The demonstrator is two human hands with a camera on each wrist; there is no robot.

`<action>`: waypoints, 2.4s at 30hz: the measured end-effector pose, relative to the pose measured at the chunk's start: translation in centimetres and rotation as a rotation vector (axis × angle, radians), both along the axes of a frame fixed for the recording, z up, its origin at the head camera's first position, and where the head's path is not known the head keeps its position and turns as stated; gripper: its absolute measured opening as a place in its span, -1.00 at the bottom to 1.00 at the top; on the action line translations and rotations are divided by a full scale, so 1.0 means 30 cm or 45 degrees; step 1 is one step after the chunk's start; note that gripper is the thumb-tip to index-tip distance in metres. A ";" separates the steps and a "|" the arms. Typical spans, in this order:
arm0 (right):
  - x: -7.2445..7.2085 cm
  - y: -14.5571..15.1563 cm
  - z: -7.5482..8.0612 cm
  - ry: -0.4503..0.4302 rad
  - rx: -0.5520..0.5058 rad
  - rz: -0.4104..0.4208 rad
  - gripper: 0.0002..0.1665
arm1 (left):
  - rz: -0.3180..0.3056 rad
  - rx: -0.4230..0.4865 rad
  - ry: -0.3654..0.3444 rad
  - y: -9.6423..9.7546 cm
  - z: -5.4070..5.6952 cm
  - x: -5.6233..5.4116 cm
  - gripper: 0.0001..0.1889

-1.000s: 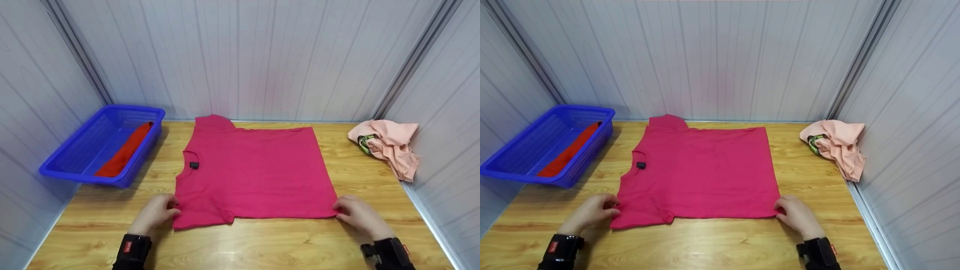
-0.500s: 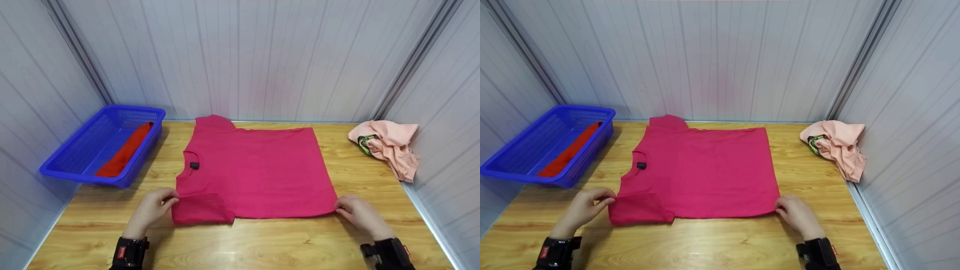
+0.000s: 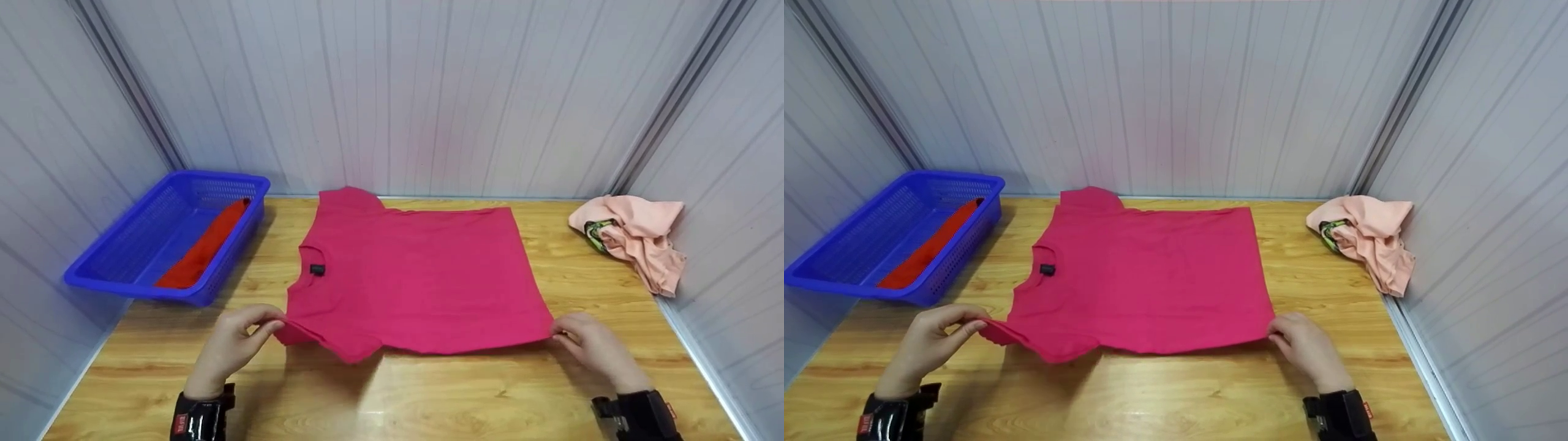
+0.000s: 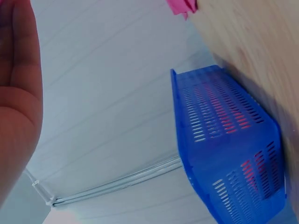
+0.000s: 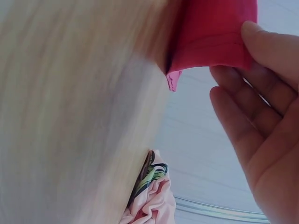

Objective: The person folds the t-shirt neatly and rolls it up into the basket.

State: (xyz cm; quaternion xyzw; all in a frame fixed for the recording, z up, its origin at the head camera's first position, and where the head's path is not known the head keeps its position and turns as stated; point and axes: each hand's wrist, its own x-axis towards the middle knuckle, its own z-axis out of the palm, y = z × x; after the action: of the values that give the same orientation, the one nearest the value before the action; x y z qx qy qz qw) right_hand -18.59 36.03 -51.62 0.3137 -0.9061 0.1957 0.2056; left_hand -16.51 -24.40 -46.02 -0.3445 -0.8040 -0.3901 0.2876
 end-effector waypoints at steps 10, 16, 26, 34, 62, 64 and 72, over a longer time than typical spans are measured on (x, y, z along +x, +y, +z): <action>-0.016 0.011 0.006 0.069 -0.052 0.075 -0.57 | 0.022 -0.008 -0.003 -0.002 0.026 -0.002 -0.66; -0.019 0.004 0.025 0.113 -0.070 0.073 -0.58 | 0.038 -0.042 -0.020 -0.001 0.061 -0.014 -0.73; -0.040 -0.014 0.070 0.131 -0.070 -0.087 -0.67 | 0.172 -0.028 0.024 0.012 0.118 -0.067 -0.77; -0.073 -0.025 0.104 0.053 -0.091 -0.175 -0.77 | 0.332 0.040 0.047 0.018 0.140 -0.123 -0.85; -0.230 -0.030 0.119 -0.255 -0.064 -0.333 -0.95 | 0.640 -0.077 -0.188 0.089 0.190 -0.403 -0.90; -0.233 -0.029 0.112 -0.258 -0.053 -0.335 -0.95 | 0.644 -0.095 -0.199 0.096 0.193 -0.421 -0.90; -0.251 -0.030 0.097 -0.312 -0.047 -0.366 -0.89 | 0.695 -0.131 -0.271 0.118 0.182 -0.493 -0.90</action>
State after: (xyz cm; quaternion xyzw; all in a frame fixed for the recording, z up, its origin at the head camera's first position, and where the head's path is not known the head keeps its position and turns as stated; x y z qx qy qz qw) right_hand -26.13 35.15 -48.72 0.1511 -0.9561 0.2176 0.1253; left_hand -31.28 -20.86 -40.55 -0.0869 -0.9112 -0.2913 0.2780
